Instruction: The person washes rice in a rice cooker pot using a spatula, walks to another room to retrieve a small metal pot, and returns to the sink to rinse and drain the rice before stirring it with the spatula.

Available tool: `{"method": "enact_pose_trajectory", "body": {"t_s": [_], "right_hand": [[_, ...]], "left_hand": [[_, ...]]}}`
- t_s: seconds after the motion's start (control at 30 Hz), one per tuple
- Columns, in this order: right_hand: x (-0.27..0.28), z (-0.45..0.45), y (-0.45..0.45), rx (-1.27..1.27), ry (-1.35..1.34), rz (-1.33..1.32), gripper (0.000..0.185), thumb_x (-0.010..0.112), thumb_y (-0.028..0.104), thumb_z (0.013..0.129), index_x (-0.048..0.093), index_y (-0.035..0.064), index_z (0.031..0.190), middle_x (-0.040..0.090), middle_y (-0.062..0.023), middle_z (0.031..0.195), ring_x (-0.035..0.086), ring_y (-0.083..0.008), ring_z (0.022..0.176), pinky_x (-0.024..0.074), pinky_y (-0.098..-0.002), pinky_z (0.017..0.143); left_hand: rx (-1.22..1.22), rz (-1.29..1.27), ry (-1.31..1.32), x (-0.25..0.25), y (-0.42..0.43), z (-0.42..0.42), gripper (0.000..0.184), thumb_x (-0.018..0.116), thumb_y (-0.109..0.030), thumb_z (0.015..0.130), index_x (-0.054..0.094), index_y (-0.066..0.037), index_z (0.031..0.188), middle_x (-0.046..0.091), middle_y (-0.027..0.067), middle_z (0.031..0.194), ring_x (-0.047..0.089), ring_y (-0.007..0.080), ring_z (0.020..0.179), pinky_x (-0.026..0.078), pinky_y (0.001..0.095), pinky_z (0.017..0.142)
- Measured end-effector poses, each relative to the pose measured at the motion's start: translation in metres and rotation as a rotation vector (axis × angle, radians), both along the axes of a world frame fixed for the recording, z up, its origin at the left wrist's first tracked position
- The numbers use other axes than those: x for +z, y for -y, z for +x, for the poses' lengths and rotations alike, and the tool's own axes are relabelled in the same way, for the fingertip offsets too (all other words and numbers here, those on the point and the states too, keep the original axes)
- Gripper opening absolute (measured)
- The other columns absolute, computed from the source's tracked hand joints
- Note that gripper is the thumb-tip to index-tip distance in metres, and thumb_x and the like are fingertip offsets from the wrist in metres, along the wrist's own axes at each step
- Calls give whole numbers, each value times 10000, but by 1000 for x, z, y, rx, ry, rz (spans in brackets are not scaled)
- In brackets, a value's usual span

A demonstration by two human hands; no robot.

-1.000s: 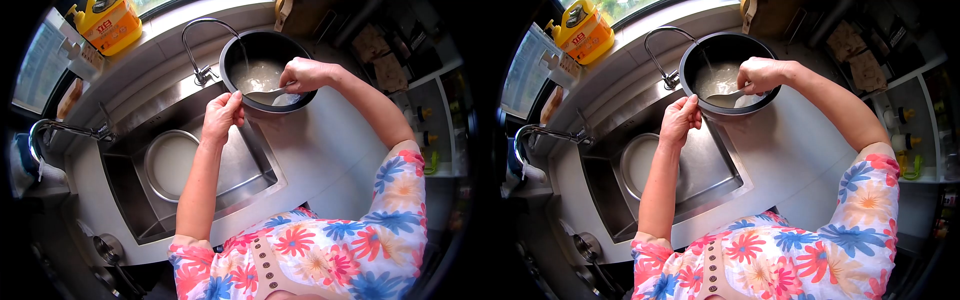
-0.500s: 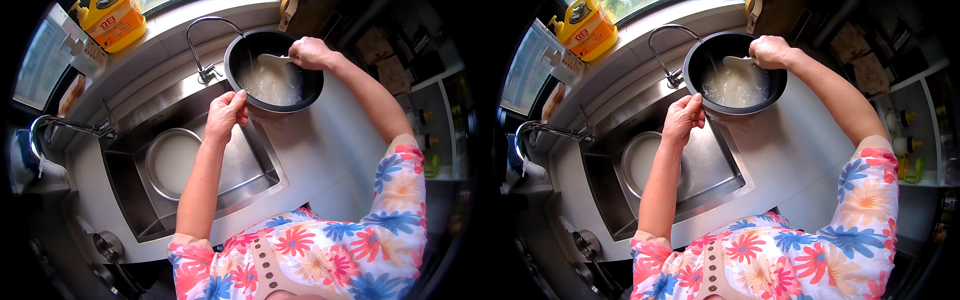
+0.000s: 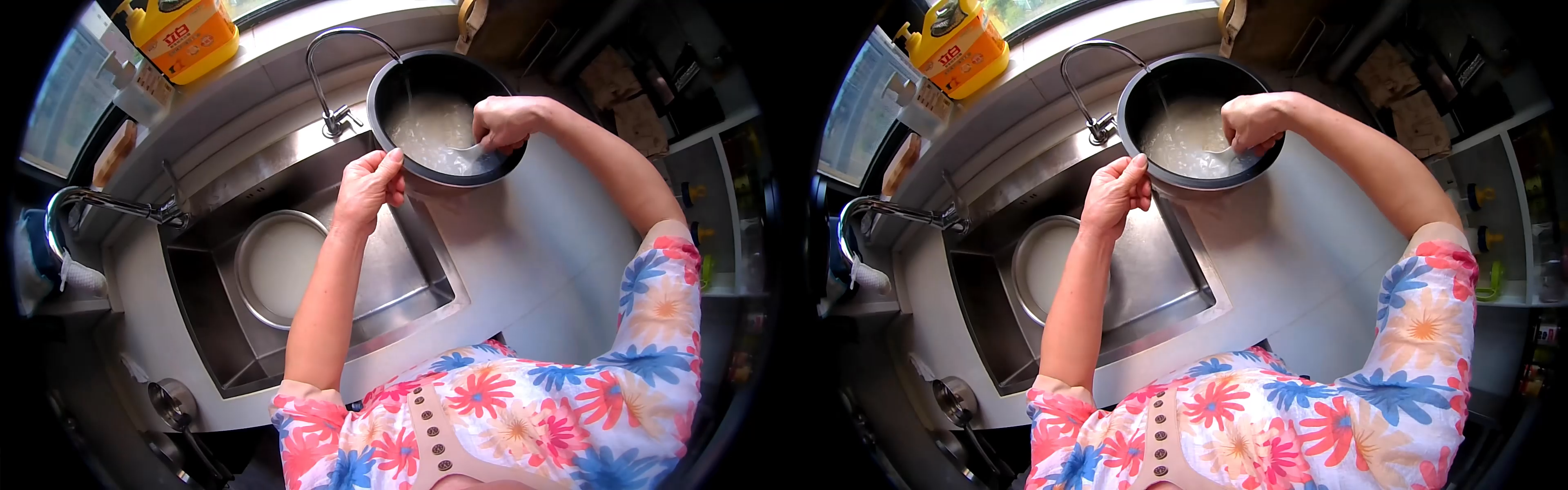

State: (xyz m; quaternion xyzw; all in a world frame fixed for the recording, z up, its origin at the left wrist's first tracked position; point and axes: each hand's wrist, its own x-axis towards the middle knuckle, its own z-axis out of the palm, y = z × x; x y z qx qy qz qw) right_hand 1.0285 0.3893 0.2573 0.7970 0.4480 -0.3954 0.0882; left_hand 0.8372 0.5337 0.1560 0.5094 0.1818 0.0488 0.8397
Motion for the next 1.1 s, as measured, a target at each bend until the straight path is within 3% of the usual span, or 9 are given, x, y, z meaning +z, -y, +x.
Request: {"method": "enact_pose_trajectory", "body": {"t_s": [0.1,0.2,0.27,0.33,0.53,0.63,0.73,0.8,1.1], "right_hand": [[-4,-6,3,-87,-129,119,160,543,107,752,652,-6,784,565,-59,523,500,-118,404,393,-256,364],[-18,-14,8,-177,-133,243,167,544,112,764,657,1,818,574,-68,540,515,-127,427,419,-269,398],[-33,-10,8,62,84,312,181,536,99,739,661,20,842,632,-136,676,623,-245,647,497,-351,626],[-30,-12,5,129,314,279,181,535,96,718,666,43,831,644,-152,772,626,-297,781,494,-382,706],[-30,14,2,97,626,203,165,539,86,703,669,74,805,650,-140,846,619,-303,850,497,-386,730],[-16,19,6,27,606,359,173,530,101,715,676,97,807,651,-138,845,619,-310,841,499,-397,721],[-23,32,5,-11,691,355,191,526,99,709,675,103,827,654,-137,850,621,-306,860,501,-397,732],[-36,31,0,22,688,369,199,523,91,704,672,95,837,654,-139,857,621,-305,872,501,-391,741],[-36,-5,2,128,211,340,196,539,92,712,664,38,853,646,-152,812,616,-302,799,495,-378,713]], "left_hand": [[-1,-2,11,0,-1,0,261,591,-283,871,554,-70,724,550,25,580,509,98,442,427,208,417],[7,-9,13,-3,0,-1,263,593,-285,869,555,-69,724,548,26,578,506,98,440,427,209,416],[13,-11,16,-2,1,1,266,599,-285,866,560,-67,718,546,23,573,502,92,436,422,207,416],[25,-15,14,0,2,0,272,610,-287,859,572,-65,707,544,18,564,496,80,430,412,203,415],[12,-22,20,-2,1,0,258,588,-280,873,555,-67,731,548,25,580,504,99,439,428,209,416],[29,-15,31,-2,2,0,273,608,-285,861,569,-66,703,546,15,568,499,79,435,410,199,415],[30,-28,23,-1,3,0,271,605,-284,863,570,-65,706,546,14,570,496,78,434,409,198,415],[27,-15,21,-2,2,2,266,598,-281,867,565,-64,718,547,19,574,499,84,436,416,201,418],[11,-25,24,-3,2,0,253,588,-281,872,560,-67,741,549,22,578,505,94,437,423,207,419]]}}
